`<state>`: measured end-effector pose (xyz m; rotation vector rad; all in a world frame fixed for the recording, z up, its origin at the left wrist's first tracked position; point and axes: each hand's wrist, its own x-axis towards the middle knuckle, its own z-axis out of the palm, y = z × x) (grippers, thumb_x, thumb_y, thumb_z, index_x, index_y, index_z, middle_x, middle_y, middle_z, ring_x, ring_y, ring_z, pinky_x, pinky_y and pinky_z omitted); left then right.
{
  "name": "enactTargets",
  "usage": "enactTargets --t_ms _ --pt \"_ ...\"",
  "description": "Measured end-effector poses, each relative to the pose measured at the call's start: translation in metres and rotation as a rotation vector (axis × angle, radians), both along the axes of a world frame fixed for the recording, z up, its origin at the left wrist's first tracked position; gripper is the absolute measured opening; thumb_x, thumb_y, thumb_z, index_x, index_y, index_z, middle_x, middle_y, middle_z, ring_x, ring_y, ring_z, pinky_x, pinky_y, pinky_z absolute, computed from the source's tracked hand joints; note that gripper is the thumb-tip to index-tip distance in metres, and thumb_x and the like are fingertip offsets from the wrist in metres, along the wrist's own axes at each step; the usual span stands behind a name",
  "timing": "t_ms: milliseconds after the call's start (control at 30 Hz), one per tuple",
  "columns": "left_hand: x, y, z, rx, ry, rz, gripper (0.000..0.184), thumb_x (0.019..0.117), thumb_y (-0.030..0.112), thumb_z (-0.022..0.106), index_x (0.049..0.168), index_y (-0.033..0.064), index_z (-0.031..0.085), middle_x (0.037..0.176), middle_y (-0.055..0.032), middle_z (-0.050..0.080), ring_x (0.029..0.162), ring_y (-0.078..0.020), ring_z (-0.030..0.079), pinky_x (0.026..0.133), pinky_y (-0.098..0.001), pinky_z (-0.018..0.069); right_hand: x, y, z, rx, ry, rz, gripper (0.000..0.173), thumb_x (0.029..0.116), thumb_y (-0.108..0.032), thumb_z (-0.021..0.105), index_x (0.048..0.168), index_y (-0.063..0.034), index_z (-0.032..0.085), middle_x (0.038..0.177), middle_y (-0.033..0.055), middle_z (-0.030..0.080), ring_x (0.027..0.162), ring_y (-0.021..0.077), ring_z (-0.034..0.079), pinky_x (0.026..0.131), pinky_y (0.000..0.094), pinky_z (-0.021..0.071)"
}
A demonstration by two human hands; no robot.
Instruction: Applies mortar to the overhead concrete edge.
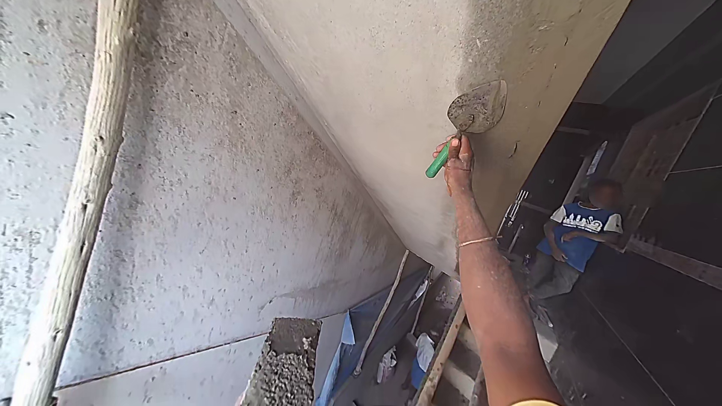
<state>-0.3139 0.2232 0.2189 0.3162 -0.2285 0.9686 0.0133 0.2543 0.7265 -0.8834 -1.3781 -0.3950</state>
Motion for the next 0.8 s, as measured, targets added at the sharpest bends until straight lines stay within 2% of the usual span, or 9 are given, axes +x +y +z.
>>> enactTargets --t_ms 67,133,167,233,333,433,533,633,800 --pt "0.002 -0.004 0.009 -0.016 0.012 0.01 0.065 0.0945 0.066 0.044 0.127 0.0131 0.062 0.123 -0.0197 0.067 0.105 -0.0343 0.069 0.078 -0.0499 0.0593 -0.005 0.0 -0.028 -0.065 -0.012 -0.085 0.034 0.111 -0.025 0.039 0.125 0.0012 0.055 0.092 0.0086 0.069 0.079 0.016 0.071 0.075 0.0346 0.0619" --pt "-0.003 -0.024 0.027 -0.182 0.097 0.088 0.068 0.0927 0.074 0.04 0.112 0.017 0.073 0.107 -0.016 0.075 0.093 -0.0304 0.074 0.07 -0.048 0.0624 -0.021 -0.012 -0.083 -0.208 -0.043 -0.148 0.032 0.1093 -0.029 0.048 0.129 -0.0039 0.054 0.098 0.009 0.068 0.082 0.0167 0.068 0.074 0.0358 0.0584" --pt "-0.004 -0.031 0.037 -0.239 0.121 0.122 0.071 0.095 0.074 0.033 0.109 0.0165 0.073 0.103 -0.016 0.075 0.091 -0.0304 0.074 0.069 -0.0487 0.0625 -0.03 -0.018 -0.115 -0.266 -0.085 -0.165 0.035 0.1072 -0.031 0.053 0.13 -0.0045 0.054 0.101 0.0103 0.068 0.084 0.018 0.068 0.076 0.0379 0.0585" --pt "-0.008 -0.036 0.044 -0.268 0.112 0.12 0.072 0.0984 0.069 0.028 0.109 0.0124 0.071 0.101 -0.0187 0.074 0.091 -0.0327 0.073 0.071 -0.0503 0.0619 -0.045 -0.029 -0.189 -0.321 -0.172 -0.179 0.041 0.1005 -0.032 0.062 0.124 0.0006 0.057 0.102 0.0146 0.067 0.088 0.0205 0.067 0.08 0.0417 0.057" --pt "-0.007 -0.035 0.047 -0.231 0.07 0.057 0.073 0.0982 0.07 0.028 0.108 0.0112 0.071 0.102 -0.0197 0.074 0.091 -0.0337 0.073 0.072 -0.0499 0.0615 -0.065 -0.057 -0.296 -0.337 -0.252 -0.225 0.046 0.0937 -0.031 0.069 0.117 0.0089 0.067 0.106 0.0217 0.071 0.097 0.0244 0.07 0.089 0.0395 0.0575" --pt "-0.006 -0.038 0.046 -0.211 0.075 0.014 0.076 0.0982 0.07 0.025 0.109 0.0097 0.07 0.103 -0.0203 0.073 0.092 -0.0341 0.073 0.074 -0.0496 0.0613 -0.068 -0.089 -0.368 -0.387 -0.287 -0.326 0.04 0.0936 -0.029 0.069 0.107 0.0096 0.07 0.101 0.0234 0.07 0.097 0.0323 0.068 0.09 0.046 0.055" --pt "-0.002 -0.041 0.043 -0.233 0.093 -0.024 0.083 0.0958 0.076 0.021 0.11 0.0089 0.069 0.103 -0.0217 0.072 0.09 -0.0349 0.072 0.071 -0.0483 0.0611 -0.055 -0.108 -0.401 -0.45 -0.319 -0.407 0.038 0.0932 -0.027 0.065 0.106 0.0073 0.073 0.104 0.0245 0.07 0.099 0.0385 0.069 0.089 0.0552 0.0544" --pt "0.005 -0.046 0.038 -0.295 0.144 -0.046 0.091 0.0915 0.082 0.015 0.108 0.0095 0.068 0.1 -0.0213 0.073 0.086 -0.0337 0.073 0.069 -0.0466 0.0612 -0.04 -0.118 -0.415 -0.453 -0.365 -0.473 0.034 0.0923 -0.027 0.064 0.103 0.0037 0.074 0.106 0.0237 0.071 0.098 0.0405 0.069 0.085 0.0574 0.0546" --pt "0.017 -0.052 0.034 -0.31 0.214 -0.059 0.095 0.0916 0.081 0.007 0.108 0.0088 0.066 0.1 -0.0218 0.072 0.084 -0.0338 0.072 0.067 -0.0453 0.061 -0.027 -0.128 -0.435 -0.494 -0.384 -0.506 0.032 0.0912 -0.024 0.063 0.105 0.001 0.076 0.11 0.023 0.071 0.1 0.0421 0.068 0.086 0.059 0.0536"
